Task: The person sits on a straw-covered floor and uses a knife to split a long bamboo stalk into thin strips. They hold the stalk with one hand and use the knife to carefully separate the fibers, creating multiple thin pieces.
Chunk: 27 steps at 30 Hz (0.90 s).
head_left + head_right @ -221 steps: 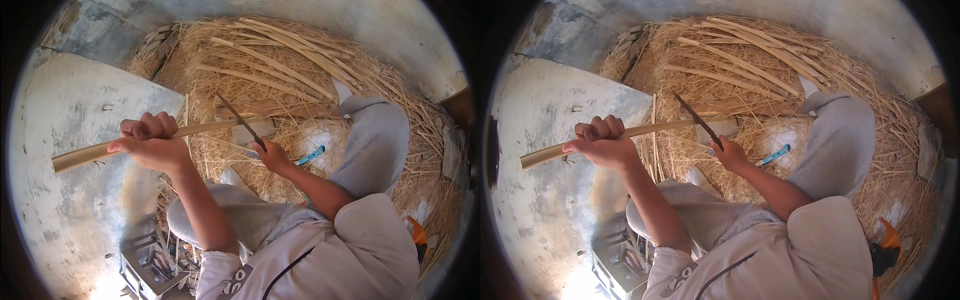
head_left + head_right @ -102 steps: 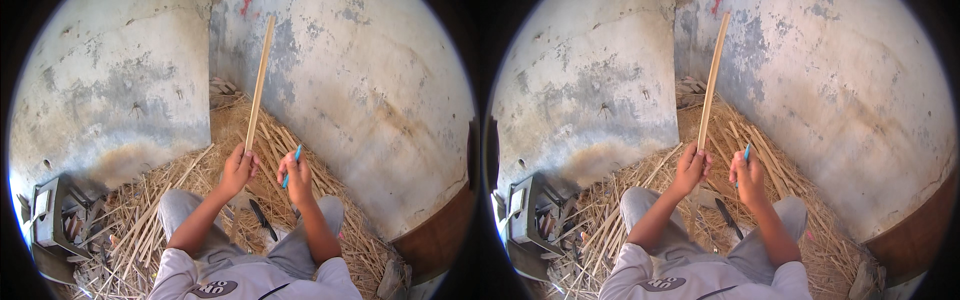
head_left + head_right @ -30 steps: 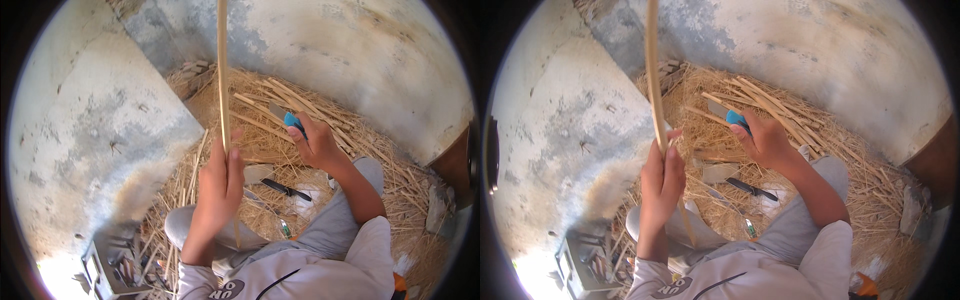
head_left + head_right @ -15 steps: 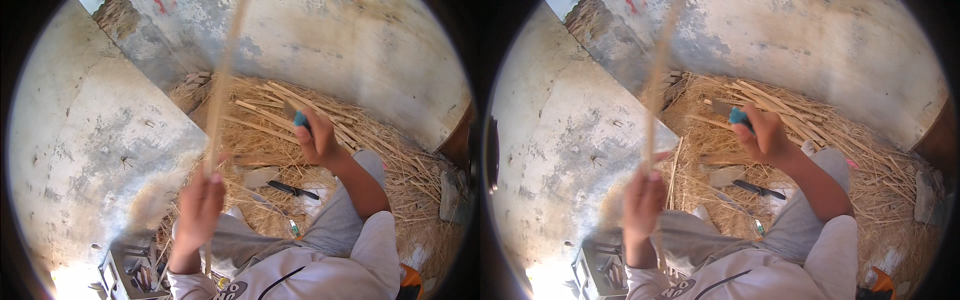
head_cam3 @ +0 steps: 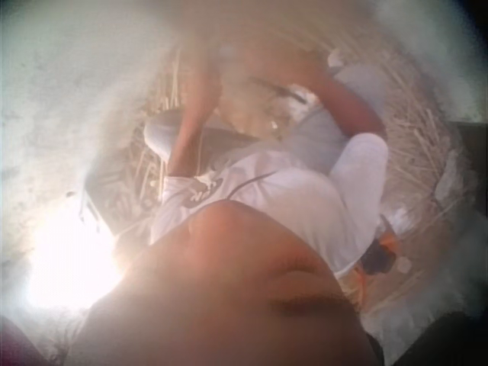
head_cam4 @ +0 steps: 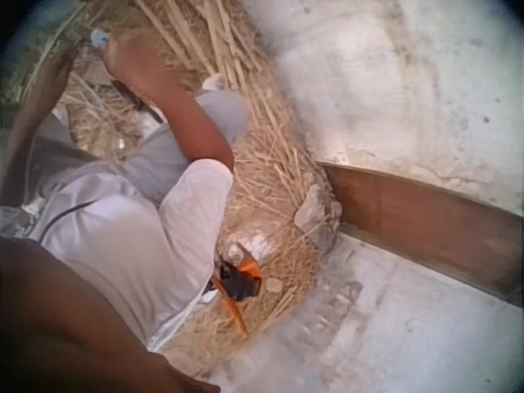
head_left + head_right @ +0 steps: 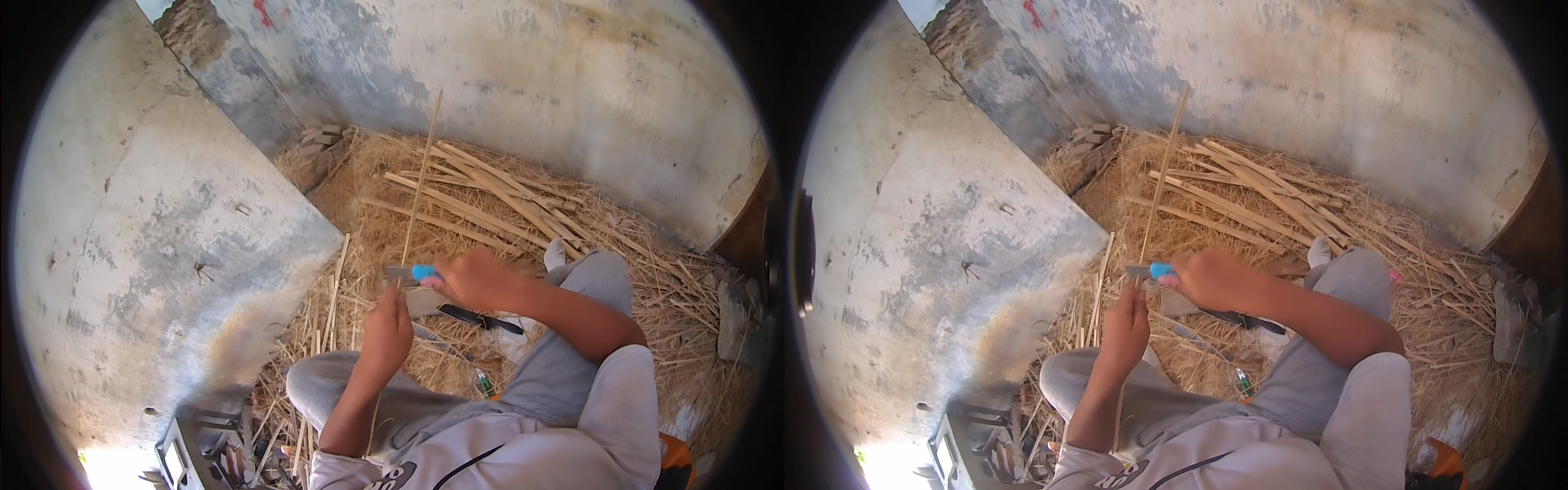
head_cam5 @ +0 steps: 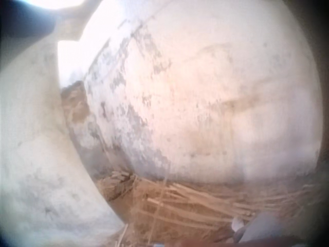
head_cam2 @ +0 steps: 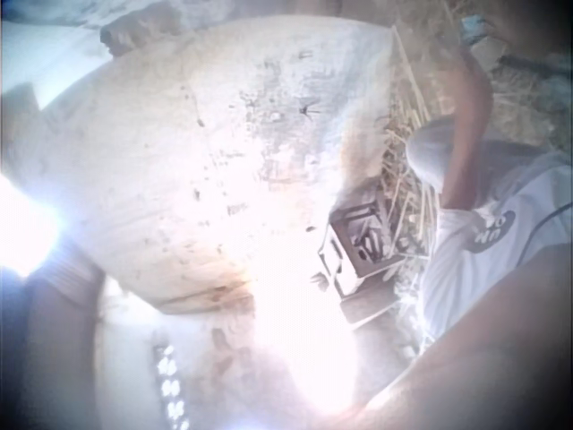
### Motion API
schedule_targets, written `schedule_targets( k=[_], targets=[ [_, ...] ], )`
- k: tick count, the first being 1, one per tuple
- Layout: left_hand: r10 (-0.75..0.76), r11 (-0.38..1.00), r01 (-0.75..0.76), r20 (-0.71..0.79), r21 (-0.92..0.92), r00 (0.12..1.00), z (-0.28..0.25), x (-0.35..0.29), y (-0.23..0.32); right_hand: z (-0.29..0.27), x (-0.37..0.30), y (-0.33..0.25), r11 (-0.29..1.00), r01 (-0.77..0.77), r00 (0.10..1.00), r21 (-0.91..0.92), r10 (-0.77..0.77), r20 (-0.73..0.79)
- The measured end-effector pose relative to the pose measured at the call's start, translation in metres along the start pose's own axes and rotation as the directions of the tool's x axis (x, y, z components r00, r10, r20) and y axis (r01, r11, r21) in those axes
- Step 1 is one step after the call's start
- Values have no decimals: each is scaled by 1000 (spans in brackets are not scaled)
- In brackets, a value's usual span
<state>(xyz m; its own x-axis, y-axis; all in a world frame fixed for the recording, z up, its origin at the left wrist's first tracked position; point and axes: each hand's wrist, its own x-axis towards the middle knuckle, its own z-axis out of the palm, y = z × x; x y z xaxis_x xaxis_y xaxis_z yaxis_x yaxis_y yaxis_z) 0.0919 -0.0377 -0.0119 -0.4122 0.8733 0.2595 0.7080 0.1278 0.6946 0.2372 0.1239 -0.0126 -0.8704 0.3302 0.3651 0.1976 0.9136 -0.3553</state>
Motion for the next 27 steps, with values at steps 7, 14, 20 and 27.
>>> schedule_targets(
  k=[7, 14, 20, 27],
  targets=[
    [3, 997, -9, 97, 70, 995, 2, -13, 3, -30, 21, 43, 969, -242, 970, 45, 241, 25],
    [20, 998, -27, 124, 54, 992, 1, -21, 1, -24, 17, 44, 971, -235, 972, 47, 236, -15],
    [66, 994, -73, 90, 77, 994, -2, -25, 1, -3, -9, 9, 996, -22, 999, 87, 26, -41],
    [74, 989, -84, 83, 120, 994, -2, -25, 9, -27, 4, 37, 964, -267, 962, 2, 267, -61]
  ],
)
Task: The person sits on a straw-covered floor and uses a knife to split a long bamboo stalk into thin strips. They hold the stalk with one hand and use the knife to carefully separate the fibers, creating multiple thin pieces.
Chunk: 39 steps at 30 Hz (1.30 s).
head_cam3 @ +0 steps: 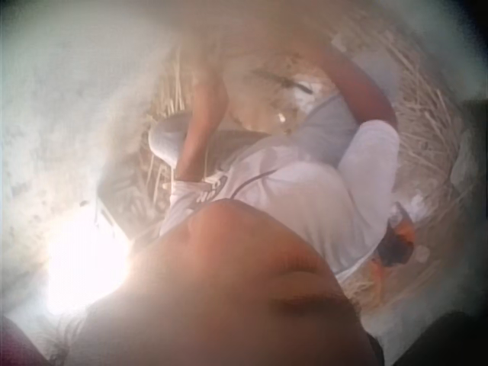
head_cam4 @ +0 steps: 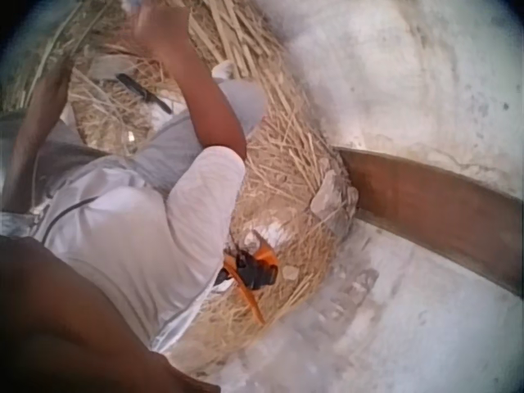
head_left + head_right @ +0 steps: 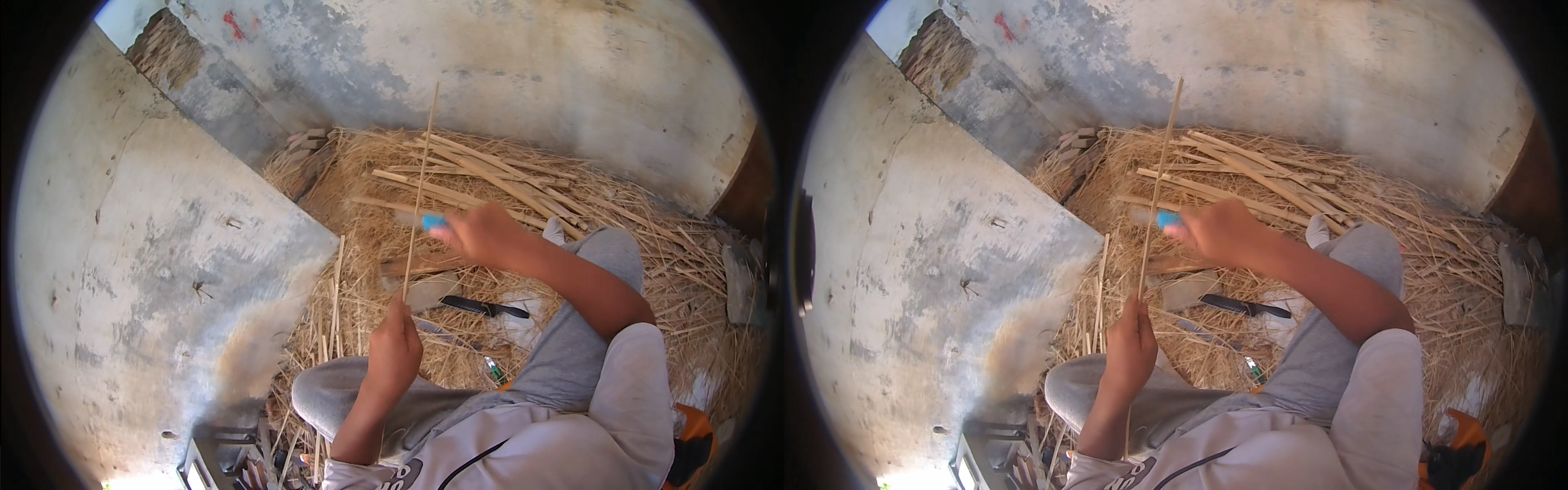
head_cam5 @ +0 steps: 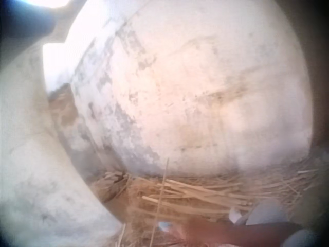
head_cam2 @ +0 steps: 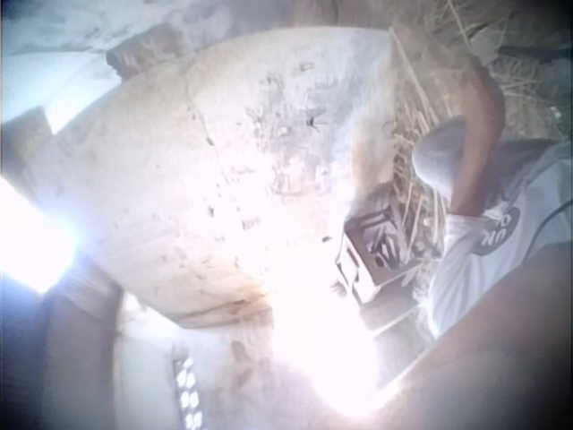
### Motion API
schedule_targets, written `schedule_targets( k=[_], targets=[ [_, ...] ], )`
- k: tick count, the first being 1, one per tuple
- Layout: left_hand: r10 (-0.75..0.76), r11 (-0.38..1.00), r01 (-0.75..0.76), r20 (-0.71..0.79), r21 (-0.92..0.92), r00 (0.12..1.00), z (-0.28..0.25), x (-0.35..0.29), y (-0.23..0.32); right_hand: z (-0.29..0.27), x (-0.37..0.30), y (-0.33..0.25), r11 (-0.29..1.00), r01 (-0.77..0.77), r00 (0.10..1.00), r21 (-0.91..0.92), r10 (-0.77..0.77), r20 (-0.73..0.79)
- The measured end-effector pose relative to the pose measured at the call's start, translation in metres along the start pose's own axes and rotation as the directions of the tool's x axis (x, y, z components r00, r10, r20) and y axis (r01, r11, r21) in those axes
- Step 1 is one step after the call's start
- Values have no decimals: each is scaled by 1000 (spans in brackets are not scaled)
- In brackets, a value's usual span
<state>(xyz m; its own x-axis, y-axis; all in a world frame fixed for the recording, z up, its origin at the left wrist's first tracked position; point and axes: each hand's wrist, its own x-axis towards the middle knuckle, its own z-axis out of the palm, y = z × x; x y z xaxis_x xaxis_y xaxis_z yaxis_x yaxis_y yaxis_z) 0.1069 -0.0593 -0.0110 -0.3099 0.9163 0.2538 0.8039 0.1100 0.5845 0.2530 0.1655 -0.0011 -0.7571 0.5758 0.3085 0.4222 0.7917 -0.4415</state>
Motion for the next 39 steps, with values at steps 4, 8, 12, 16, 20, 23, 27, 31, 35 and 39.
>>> schedule_targets(
  k=[4, 8, 12, 16, 20, 23, 27, 31, 35, 39],
  targets=[
    [97, 995, -99, 54, 20, 994, 12, -21, -3, -46, 23, 51, 960, -276, 956, 54, 280, -93],
    [122, 992, -123, 78, 2, 989, 13, -26, 3, -52, 22, 77, 938, -347, 932, -22, 342, -118],
    [49, 999, -52, 135, 17, 990, 15, -33, 2, -51, 8, 60, 949, -314, 949, -4, 314, -27],
    [83, 996, -84, 55, 21, 995, 16, -29, -3, -2, -24, 33, 999, 41, 996, 2, -41, -77],
    [94, 996, -94, 26, 6, 995, 10, -24, 5, -2, -38, -1, 980, 199, 980, -26, -199, -15],
    [94, 995, -94, 41, 16, 995, 8, -20, 4, -7, -34, 8, 991, 136, 990, -17, -137, -29],
    [131, 991, -131, 3, 14, 991, 6, -22, 10, -49, -12, 41, 983, -186, 976, 9, 186, -116],
    [103, 995, -103, 35, -5, 994, 5, -28, 15, -65, -1, 81, 964, -263, 946, -35, 251, -203],
    [170, 985, -170, 20, 28, 985, 8, -29, 11, -77, 5, 94, 903, -429, 875, -18, 411, -256],
    [163, 985, -154, 143, -71, 976, -10, -50, 49, -121, -7, 177, 677, -714, 581, 180, 715, -389]
  ],
)
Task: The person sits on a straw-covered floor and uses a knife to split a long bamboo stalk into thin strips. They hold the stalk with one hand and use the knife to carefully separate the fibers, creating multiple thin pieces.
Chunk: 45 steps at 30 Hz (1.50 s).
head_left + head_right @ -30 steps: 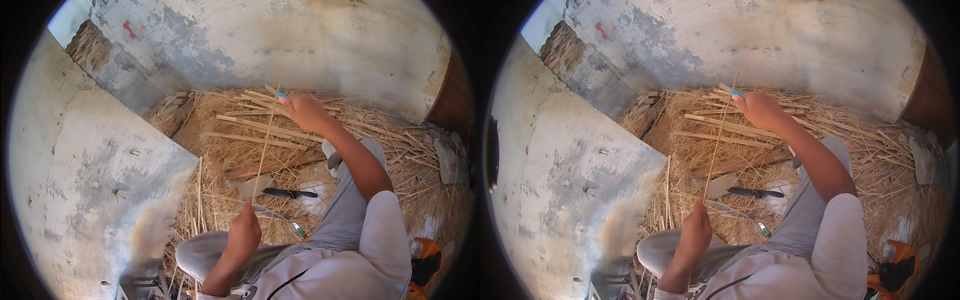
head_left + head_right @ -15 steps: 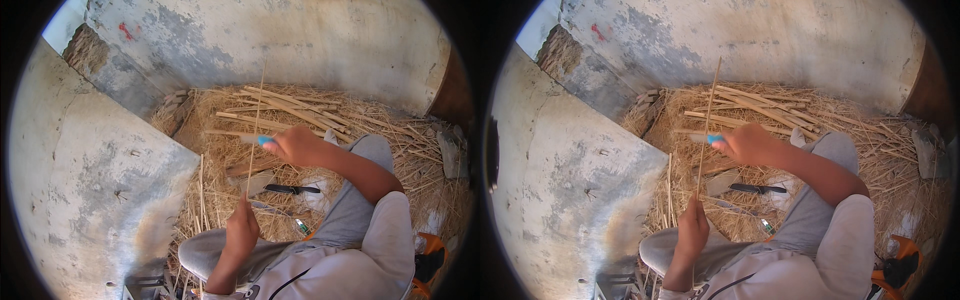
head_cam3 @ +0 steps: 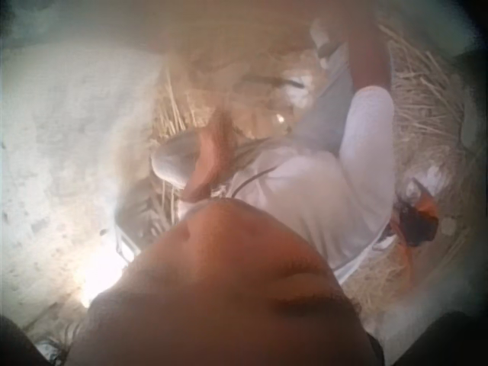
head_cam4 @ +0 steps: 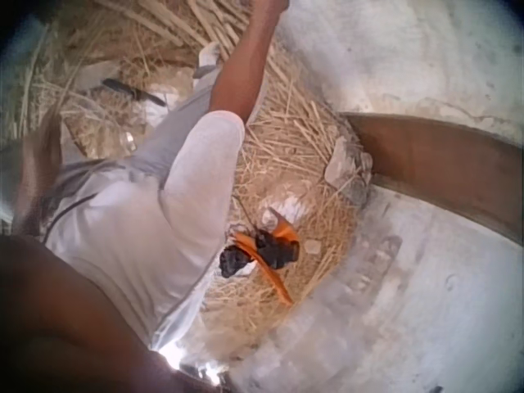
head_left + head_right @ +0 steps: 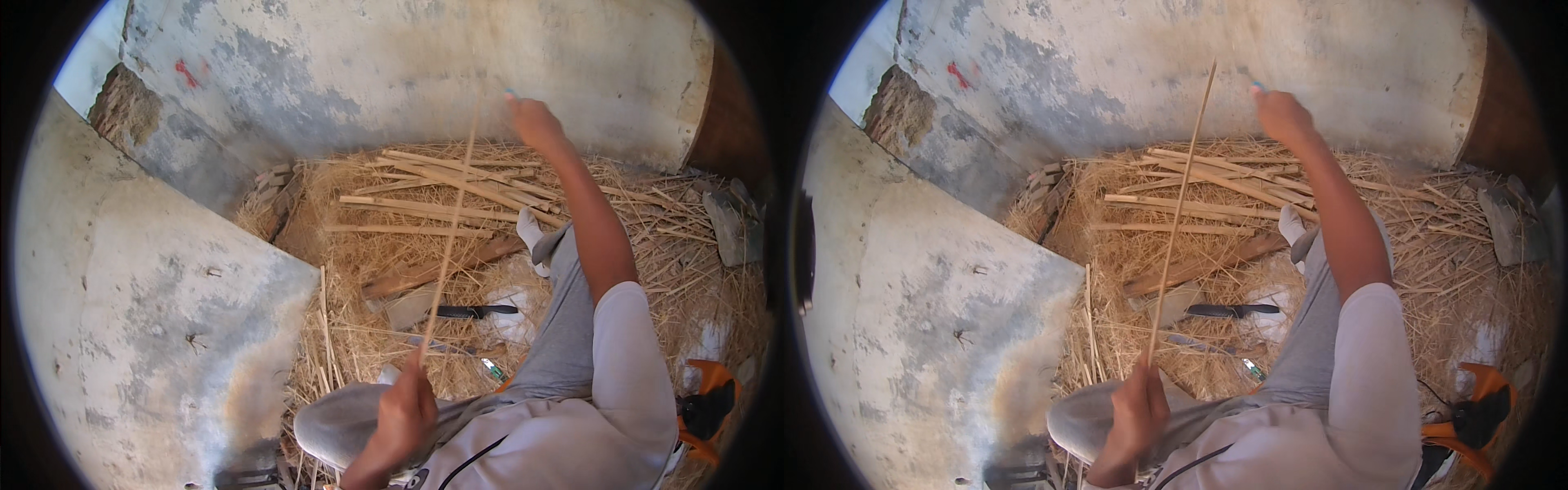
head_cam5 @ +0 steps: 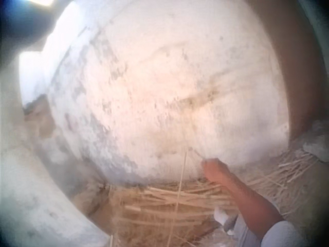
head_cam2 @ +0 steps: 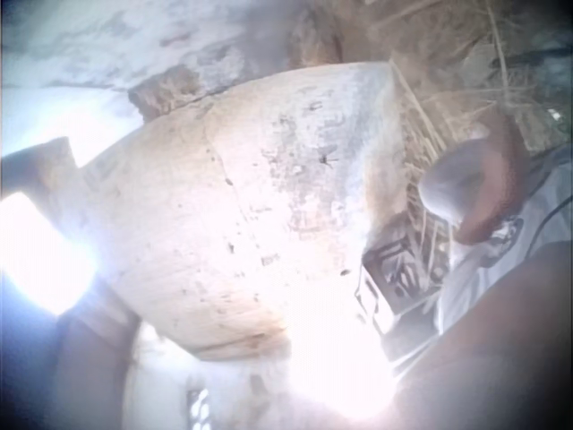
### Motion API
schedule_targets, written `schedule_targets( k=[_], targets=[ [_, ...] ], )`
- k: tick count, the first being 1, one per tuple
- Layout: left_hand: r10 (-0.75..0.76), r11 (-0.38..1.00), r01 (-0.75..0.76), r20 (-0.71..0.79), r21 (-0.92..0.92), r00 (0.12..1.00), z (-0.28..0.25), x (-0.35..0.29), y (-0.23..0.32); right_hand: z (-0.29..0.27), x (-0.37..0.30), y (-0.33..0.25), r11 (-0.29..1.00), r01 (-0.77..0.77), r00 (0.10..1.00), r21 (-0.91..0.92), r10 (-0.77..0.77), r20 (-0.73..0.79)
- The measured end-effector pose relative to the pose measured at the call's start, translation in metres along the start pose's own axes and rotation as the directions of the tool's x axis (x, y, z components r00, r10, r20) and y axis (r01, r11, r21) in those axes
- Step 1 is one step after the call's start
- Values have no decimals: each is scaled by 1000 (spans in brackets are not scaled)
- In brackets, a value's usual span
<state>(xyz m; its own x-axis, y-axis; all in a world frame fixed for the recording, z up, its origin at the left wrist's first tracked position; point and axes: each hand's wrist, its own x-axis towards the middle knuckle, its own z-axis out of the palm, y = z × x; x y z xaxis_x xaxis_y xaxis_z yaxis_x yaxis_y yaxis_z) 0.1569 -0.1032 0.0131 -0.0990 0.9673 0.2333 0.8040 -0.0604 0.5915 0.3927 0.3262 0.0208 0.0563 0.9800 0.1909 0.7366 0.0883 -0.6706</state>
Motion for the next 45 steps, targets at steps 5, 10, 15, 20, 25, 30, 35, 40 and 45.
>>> schedule_targets(
  k=[5, 10, 15, 20, 25, 30, 35, 40, 45],
  targets=[
    [-160, 974, 160, 17, -159, 987, -2, 1, -38, 12, -29, -7, 972, 116, 986, 202, -90, -137],
    [-260, 933, 237, -50, -270, 964, -6, 29, -66, 41, -133, -61, 883, 376, 878, 282, -437, 198],
    [-249, 910, 206, -79, -359, 965, 3, 38, -72, 61, -193, -100, 645, 730, 546, 226, -750, 373],
    [-236, 943, 186, -162, -277, 958, 5, 43, -76, 81, -215, -106, 532, 809, 411, 250, -816, 407],
    [-192, 954, 128, -222, -271, 956, 7, 42, -79, 81, -217, -115, 463, 854, 334, 236, -837, 433],
    [-193, 940, 134, -163, -315, 968, 4, 36, -74, 90, -197, -113, 680, 729, 593, 74, -682, 427],
    [-205, 898, 174, -35, -403, 978, 13, 25, -63, 67, -139, -99, 722, 692, 687, -16, -650, 325],
    [-253, 870, 260, 73, -419, 965, 3, 23, -48, 64, -109, -88, 839, 544, 803, -31, -510, 308],
    [-174, 874, 204, 108, -441, 979, 8, 20, -40, 32, -79, -76, 909, 413, 890, -52, -390, 236]
  ],
)
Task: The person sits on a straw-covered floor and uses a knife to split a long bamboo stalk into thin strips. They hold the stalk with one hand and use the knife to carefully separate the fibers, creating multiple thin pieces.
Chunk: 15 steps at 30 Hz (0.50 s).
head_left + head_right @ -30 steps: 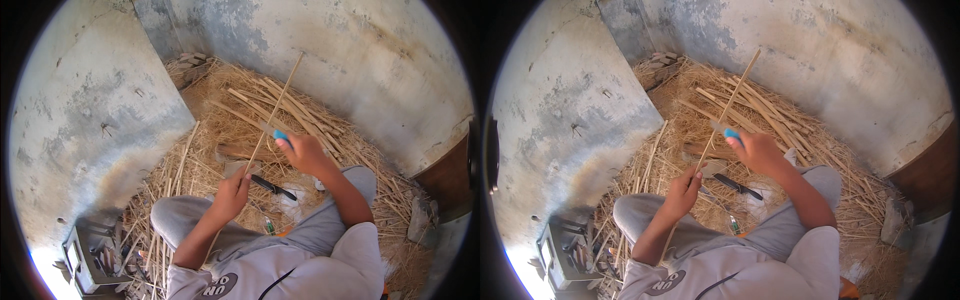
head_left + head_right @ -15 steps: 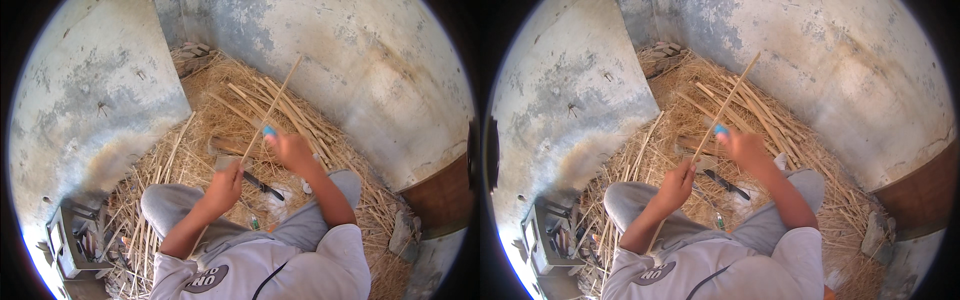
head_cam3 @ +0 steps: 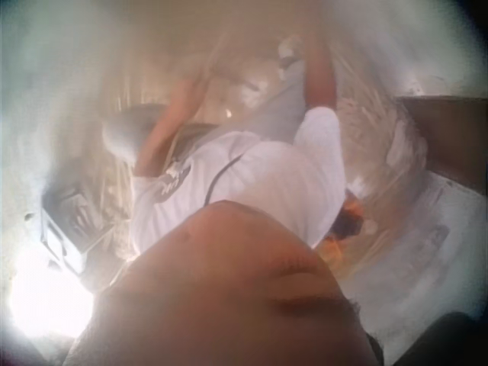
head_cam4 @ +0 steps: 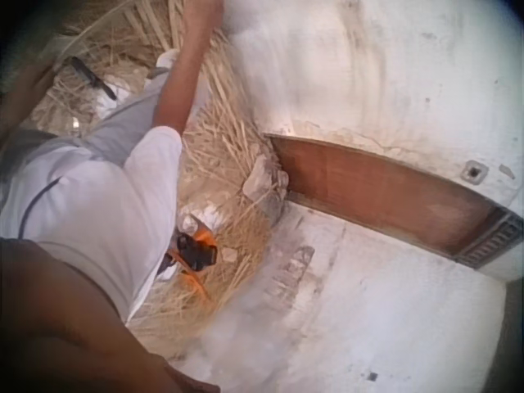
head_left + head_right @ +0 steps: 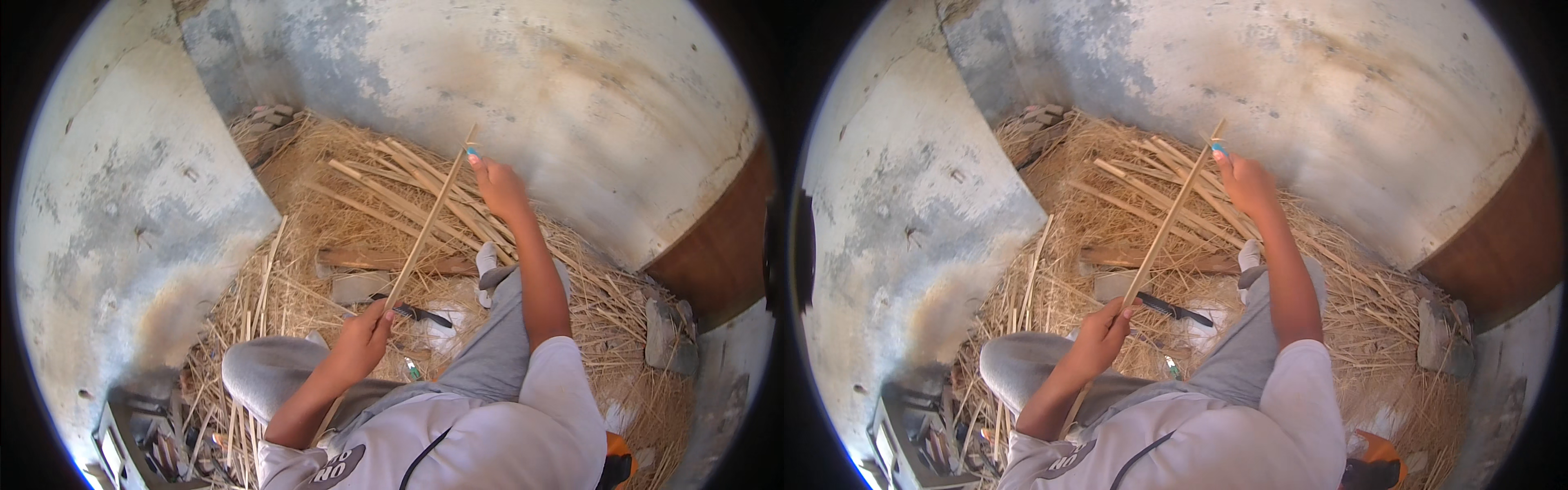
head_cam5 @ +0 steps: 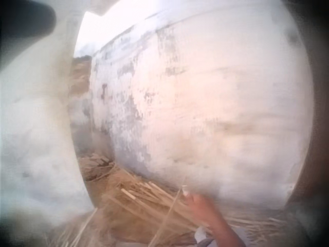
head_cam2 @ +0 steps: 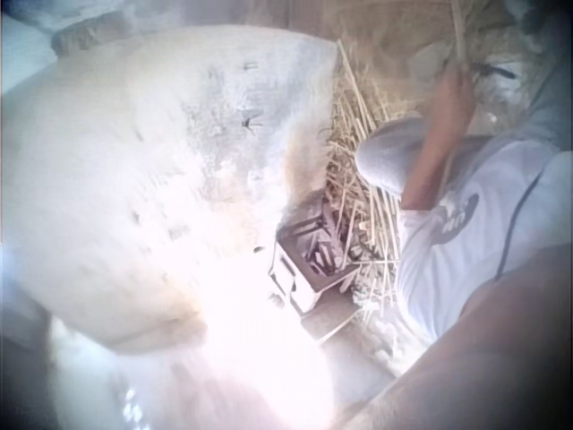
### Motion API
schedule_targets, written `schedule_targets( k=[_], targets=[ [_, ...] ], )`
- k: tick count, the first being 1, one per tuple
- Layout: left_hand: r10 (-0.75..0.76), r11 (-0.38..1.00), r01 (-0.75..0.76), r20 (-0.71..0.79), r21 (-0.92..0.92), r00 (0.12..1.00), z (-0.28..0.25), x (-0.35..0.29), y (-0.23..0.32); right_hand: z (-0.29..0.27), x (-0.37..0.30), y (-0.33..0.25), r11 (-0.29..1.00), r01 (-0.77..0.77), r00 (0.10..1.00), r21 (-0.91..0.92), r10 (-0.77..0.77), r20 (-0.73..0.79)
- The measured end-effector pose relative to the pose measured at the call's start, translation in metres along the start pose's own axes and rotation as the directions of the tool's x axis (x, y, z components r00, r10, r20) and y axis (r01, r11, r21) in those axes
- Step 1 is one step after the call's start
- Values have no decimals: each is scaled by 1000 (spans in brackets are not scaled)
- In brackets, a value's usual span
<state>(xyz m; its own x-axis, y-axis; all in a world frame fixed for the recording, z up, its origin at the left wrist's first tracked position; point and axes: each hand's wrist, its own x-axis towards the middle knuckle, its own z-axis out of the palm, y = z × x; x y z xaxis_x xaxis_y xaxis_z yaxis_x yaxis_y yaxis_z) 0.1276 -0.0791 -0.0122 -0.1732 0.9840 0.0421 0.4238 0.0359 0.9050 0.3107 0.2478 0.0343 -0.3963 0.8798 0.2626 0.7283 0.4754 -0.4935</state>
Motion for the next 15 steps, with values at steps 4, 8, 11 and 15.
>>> schedule_targets(
  k=[4, 8, 11, 15],
  targets=[
    [-13, 998, 14, 9, -62, 1000, 1, 4, 2, -1, 11, 12, 996, -83, 989, -37, 78, -122],
    [-49, 994, 63, 145, -92, 988, -3, -12, 1, -5, 43, 92, 923, -327, 866, 204, 379, -325],
    [-158, 834, 283, 286, -474, 945, -12, -17, -5, -28, 43, 126, 901, -269, 831, 340, 396, -391],
    [-198, 758, 324, 273, -566, 941, -23, -9, -12, -6, -12, 57, 920, -93, 930, 380, 217, -296]
  ],
)
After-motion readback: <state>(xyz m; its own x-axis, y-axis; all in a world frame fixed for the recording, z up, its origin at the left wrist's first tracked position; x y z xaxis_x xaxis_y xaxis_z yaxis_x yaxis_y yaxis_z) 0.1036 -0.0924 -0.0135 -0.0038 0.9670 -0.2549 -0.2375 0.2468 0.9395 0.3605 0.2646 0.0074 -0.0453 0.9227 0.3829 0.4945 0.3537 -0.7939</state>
